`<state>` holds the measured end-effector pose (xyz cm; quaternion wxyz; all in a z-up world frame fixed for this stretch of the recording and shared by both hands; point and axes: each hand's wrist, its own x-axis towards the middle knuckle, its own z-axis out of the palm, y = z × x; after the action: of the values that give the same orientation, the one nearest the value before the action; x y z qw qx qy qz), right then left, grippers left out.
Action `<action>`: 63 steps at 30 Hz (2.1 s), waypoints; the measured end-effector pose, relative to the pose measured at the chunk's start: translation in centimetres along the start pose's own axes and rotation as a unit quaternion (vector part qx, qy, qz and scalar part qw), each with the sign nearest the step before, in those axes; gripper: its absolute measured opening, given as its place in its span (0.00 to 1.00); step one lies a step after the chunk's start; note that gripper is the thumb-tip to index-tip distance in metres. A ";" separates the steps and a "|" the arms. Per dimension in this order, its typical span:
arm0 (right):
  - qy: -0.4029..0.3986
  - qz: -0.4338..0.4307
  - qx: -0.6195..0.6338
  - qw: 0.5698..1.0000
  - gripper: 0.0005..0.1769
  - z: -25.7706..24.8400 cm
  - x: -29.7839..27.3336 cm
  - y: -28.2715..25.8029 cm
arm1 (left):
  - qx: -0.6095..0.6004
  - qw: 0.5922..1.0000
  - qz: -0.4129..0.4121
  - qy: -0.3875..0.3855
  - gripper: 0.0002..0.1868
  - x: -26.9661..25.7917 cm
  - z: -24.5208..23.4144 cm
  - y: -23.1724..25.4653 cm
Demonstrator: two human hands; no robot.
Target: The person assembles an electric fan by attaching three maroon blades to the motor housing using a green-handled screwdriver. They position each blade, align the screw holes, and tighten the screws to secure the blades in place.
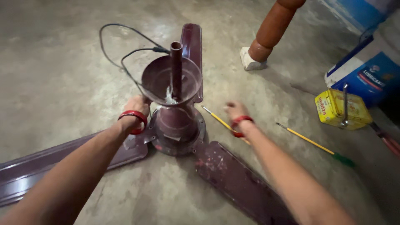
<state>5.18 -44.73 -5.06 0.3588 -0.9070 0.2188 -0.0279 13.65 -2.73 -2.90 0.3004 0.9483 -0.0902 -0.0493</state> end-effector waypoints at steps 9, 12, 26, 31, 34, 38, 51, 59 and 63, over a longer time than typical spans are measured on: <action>-0.009 0.035 -0.025 0.999 0.17 9.4 4.0 -8.8 | -0.075 0.982 -0.089 -0.148 0.15 9.6 5.7 -5.6; -0.023 0.124 0.046 0.991 0.15 10.6 5.7 -9.1 | -0.138 0.971 -0.124 -0.153 0.15 12.0 6.2 -5.2; -0.112 0.300 0.525 0.789 0.14 12.1 8.3 -7.5 | -0.204 0.951 -0.162 -0.165 0.15 13.7 8.0 -4.3; -0.131 0.278 0.570 0.762 0.17 13.4 9.6 -7.9 | -0.217 0.948 -0.166 -0.164 0.15 14.0 7.8 -4.8; -0.114 0.293 0.497 0.809 0.16 13.3 9.5 -8.6 | -0.222 0.946 -0.171 -0.163 0.15 14.1 7.6 -5.0; -0.086 0.307 0.450 0.834 0.15 12.2 8.4 -8.9 | -0.226 0.944 -0.175 -0.163 0.16 14.0 7.6 -5.4; -0.081 0.236 0.420 0.872 0.28 9.2 5.2 -7.7 | -0.239 0.939 -0.186 -0.160 0.16 13.6 6.9 -5.7; -0.037 0.234 0.403 0.884 0.27 10.4 2.8 -8.5 | -0.265 0.930 -0.187 -0.175 0.17 11.3 7.2 -4.4; -0.085 0.183 0.456 0.867 0.23 9.9 2.3 -8.1 | -0.295 0.926 -0.171 -0.159 0.17 8.2 5.7 -3.4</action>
<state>12.39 -34.16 -7.32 0.7482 -0.5852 0.3120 0.0191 21.33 -4.84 -9.84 0.5351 0.7975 0.0457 -0.2749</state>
